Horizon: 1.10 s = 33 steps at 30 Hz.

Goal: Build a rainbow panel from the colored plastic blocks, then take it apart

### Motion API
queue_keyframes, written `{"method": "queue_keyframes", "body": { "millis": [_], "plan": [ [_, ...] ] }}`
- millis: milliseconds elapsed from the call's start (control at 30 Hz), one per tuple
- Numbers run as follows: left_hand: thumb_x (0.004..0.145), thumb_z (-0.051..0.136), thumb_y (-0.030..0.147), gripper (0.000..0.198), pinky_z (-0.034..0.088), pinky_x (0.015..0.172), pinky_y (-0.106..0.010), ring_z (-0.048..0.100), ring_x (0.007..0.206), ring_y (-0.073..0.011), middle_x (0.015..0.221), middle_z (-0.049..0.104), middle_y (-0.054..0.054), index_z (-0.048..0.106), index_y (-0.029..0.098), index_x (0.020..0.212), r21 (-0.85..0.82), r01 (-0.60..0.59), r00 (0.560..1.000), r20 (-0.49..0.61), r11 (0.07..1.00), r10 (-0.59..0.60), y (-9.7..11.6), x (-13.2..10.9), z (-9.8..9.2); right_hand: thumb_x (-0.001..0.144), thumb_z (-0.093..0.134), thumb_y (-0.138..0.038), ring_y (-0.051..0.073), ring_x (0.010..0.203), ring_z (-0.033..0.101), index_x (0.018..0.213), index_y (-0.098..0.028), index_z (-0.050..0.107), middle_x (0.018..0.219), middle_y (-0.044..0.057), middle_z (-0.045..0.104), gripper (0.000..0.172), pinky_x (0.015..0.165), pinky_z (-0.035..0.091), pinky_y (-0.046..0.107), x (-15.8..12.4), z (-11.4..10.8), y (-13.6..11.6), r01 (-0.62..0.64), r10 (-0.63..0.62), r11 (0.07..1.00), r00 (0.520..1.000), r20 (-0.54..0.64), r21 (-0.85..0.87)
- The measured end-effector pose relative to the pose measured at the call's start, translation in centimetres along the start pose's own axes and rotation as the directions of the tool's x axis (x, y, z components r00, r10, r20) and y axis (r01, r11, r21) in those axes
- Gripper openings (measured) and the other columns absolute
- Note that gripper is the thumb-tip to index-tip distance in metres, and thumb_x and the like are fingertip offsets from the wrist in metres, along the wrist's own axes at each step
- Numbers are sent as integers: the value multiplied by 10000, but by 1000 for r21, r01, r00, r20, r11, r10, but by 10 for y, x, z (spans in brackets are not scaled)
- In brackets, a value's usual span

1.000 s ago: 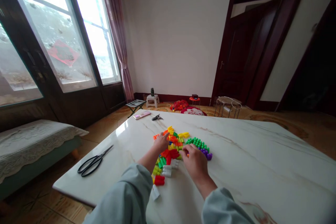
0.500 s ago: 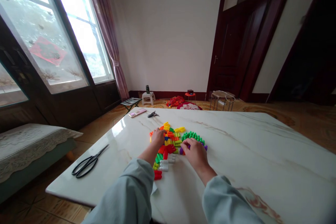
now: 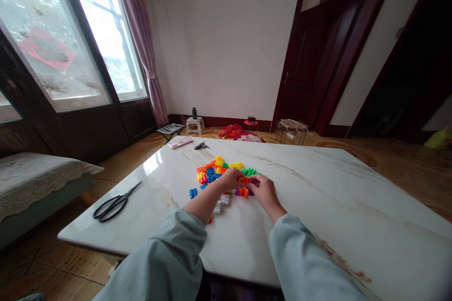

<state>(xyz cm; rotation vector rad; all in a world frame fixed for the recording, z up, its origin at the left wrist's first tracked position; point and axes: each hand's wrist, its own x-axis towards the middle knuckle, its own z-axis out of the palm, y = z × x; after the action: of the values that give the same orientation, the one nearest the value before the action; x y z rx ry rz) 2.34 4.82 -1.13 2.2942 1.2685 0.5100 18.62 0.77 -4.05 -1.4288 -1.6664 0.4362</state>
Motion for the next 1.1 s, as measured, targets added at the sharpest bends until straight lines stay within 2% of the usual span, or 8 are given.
{"method": "queue_keyframes", "body": {
  "millis": [233,333,400,467,500,567,933,1100],
  "plan": [
    [667,705,250,279,407,569,-167,555,647,-99,693,663,17,728,138,922,-1,6,1000,-29,1000,-6,23,6,7,690,621,-211,159,728,631,790,-198,673,819,23,707,113,683,466,246,-2,-18,5,-60,57,996,998,-39,-66],
    [712,672,220,209,463,577,-182,592,604,-99,689,690,-4,722,133,895,-80,133,981,150,988,-120,21,2,6,664,637,-177,157,707,632,752,-198,671,765,17,705,97,645,444,231,-7,-26,14,-172,181,969,983,34,-179],
    [757,649,224,239,504,566,-213,613,553,-111,672,708,-28,695,125,970,-130,261,882,435,957,-181,17,-4,7,630,642,-130,154,683,626,707,-193,667,728,17,697,103,611,423,221,-12,-29,22,-242,277,930,956,92,-277],
    [743,700,257,472,536,561,-250,643,548,-143,675,726,-52,592,125,1183,-86,366,704,677,927,-215,13,-8,10,604,647,-93,148,675,620,670,-187,660,714,20,692,115,595,406,212,-16,-28,28,-266,326,901,936,129,-343],
    [713,740,276,649,547,559,-265,659,561,-163,680,731,-61,496,123,1295,-44,388,628,744,921,-229,12,-10,12,599,651,-86,145,680,618,663,-184,658,717,21,692,117,595,400,209,-17,-27,30,-263,330,895,934,136,-361],
    [673,785,307,932,559,556,-280,680,596,-191,699,739,-70,282,113,1433,11,393,555,795,920,-247,12,-12,17,607,665,-97,143,690,614,667,-178,658,729,26,692,101,602,395,206,-19,-23,32,-244,313,893,940,135,-378],
    [797,659,260,956,517,522,-227,655,537,-152,693,737,-46,-1,115,1474,49,408,507,818,912,-271,19,-13,29,691,603,-86,143,740,623,795,-150,670,798,52,707,139,663,413,205,-11,-4,30,-185,233,904,969,82,-385],
    [806,661,268,958,521,538,-231,635,509,-146,604,708,1,-8,122,1476,39,409,505,823,912,-261,17,-12,32,687,672,-203,189,786,645,789,-181,685,840,68,709,106,642,425,244,-12,-14,20,-280,353,816,934,52,-506]
  ]
}}
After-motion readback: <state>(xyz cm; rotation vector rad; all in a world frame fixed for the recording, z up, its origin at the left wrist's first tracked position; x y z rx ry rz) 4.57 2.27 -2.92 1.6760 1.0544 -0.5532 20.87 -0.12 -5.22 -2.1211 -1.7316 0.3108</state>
